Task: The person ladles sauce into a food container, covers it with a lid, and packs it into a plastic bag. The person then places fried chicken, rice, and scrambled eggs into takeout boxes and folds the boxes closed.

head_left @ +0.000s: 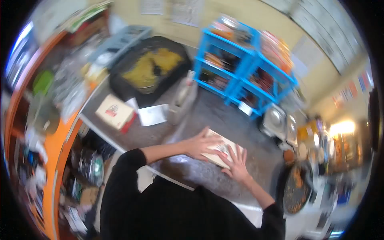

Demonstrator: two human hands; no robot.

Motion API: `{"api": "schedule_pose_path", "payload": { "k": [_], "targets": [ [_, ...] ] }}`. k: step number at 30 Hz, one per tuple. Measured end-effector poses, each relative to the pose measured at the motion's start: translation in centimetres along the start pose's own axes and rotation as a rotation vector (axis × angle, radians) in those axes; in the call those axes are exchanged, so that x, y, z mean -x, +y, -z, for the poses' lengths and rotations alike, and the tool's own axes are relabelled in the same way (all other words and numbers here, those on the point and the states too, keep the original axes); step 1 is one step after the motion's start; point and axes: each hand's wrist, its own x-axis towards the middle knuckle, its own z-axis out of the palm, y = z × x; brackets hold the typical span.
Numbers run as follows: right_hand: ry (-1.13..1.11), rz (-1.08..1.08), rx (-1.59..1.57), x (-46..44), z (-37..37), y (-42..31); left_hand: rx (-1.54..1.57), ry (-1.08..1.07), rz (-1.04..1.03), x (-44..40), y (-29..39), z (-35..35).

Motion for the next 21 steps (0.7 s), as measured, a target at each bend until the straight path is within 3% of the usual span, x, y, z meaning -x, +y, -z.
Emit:
{"api": "schedule_pose_path", "payload": {
  "k": [2,6,9,12,13,15,17,18,19,21],
  "targets": [
    [0.116,0.060,0.068,-0.2,-2.3,0.1,0.009,0.115,-0.058,0.4,-0.4,-1.5],
    [0.053,0.178,0.068,-0.9,-2.0,-0.2,-0.072,0.341,-0.242,0.6,-1.5,-3.8],
    [0.059,0.139,-0.072,-1.0,-1.2,-1.6,-0.019,0.352,-0.036,1.9,1.3,-1.4],
    [0.211,0.079,-0.096,-0.6,-0.8,-3.7,0.006,0.581,0.193,5.2,6.9,1.6],
    [0.347,0.088,0.039,-1.2,-0.4,-5.6,0.030,0.698,0.240,7.7,8.8,3.3],
    [0.439,-0.049,-0.165,-2.8,-2.4,-8.1,0.027,0.740,0.348,15.6,10.8,5.9],
    [0.475,-0.482,-0.823,-6.2,-0.8,-17.6,0.001,0.990,0.539,25.3,12.5,8.0],
    [0.566,-0.364,-0.768,-8.6,0.1,-22.5,0.060,1.177,0.828,30.0,14.4,10.1],
    [0.656,-0.129,-0.804,-11.2,-1.5,-25.7,0.498,1.404,1.321,34.2,16.4,12.4],
    [0.706,0.248,-0.948,-18.6,-3.2,-34.6,0.018,1.786,1.308,46.7,16.9,12.8]
  ]
}}
